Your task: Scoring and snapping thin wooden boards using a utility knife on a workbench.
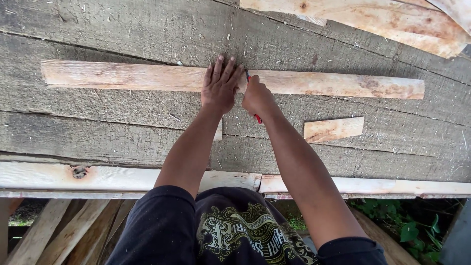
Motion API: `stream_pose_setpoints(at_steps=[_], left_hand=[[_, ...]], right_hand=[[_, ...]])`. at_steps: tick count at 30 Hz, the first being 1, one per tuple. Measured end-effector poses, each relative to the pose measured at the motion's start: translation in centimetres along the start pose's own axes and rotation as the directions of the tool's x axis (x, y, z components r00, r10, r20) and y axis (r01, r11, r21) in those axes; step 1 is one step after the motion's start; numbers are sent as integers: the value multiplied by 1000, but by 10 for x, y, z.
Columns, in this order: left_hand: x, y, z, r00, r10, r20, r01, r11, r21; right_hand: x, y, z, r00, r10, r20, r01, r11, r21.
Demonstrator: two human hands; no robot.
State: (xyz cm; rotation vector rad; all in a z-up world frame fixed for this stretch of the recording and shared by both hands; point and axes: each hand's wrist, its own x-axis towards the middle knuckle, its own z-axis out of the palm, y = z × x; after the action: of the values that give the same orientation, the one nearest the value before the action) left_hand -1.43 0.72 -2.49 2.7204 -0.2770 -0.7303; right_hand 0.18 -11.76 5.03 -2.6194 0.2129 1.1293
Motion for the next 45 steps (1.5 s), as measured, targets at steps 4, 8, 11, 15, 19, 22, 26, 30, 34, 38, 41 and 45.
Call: stream_pose_setpoints(at_steps=[4, 8, 11, 15, 19, 22, 26, 30, 34, 38, 41, 45], left_hand=[[-1, 0, 3, 1000, 1, -5, -1, 1000, -15], [1, 1, 0, 1000, -25, 14, 25, 1000, 5], [3, 3, 1, 999, -27, 17, 27, 999, 26], [0, 3, 0, 999, -29, 31, 28, 999, 19], [5, 3, 0, 1000, -6, 16, 5, 999, 42], [-3, 4, 1, 997, -44, 60, 45, 999, -13], [-3, 9, -2, 1000, -16, 14, 16, 1000, 11], [-4, 26, -13, 995, -85, -44, 79, 990, -116], [-4, 49, -7, 995, -29, -100, 15, 991, -133], [22, 61, 34, 969, -121, -216, 63, 964, -256], [19, 74, 38, 918, -156, -365, 13, 931, -366], [8, 101, 28, 907, -253, -338, -36, 751, -660]], right_hand=[[-6, 2, 1, 1000, -23, 15, 23, 1000, -9], [-9, -1, 5, 999, -19, 35, 18, 999, 28], [-12, 4, 9, 999, 12, 49, -15, 997, 69], [-30, 11, 17, 997, 7, 78, -19, 989, 144], [-54, 15, 25, 994, 7, 113, -19, 995, 103], [-81, 15, 37, 993, 45, 108, -61, 987, 148], [-115, 16, 39, 990, 72, 122, -96, 975, 201], [-109, 58, 86, 1000, 7, 17, -13, 905, 424], [-114, 88, 100, 997, 61, -56, -21, 843, 538], [-108, 131, 114, 976, 170, -139, -43, 768, 639], [-93, 164, 123, 954, 249, -166, -6, 571, 821], [-95, 185, 100, 894, 410, -183, 113, 189, 975]])
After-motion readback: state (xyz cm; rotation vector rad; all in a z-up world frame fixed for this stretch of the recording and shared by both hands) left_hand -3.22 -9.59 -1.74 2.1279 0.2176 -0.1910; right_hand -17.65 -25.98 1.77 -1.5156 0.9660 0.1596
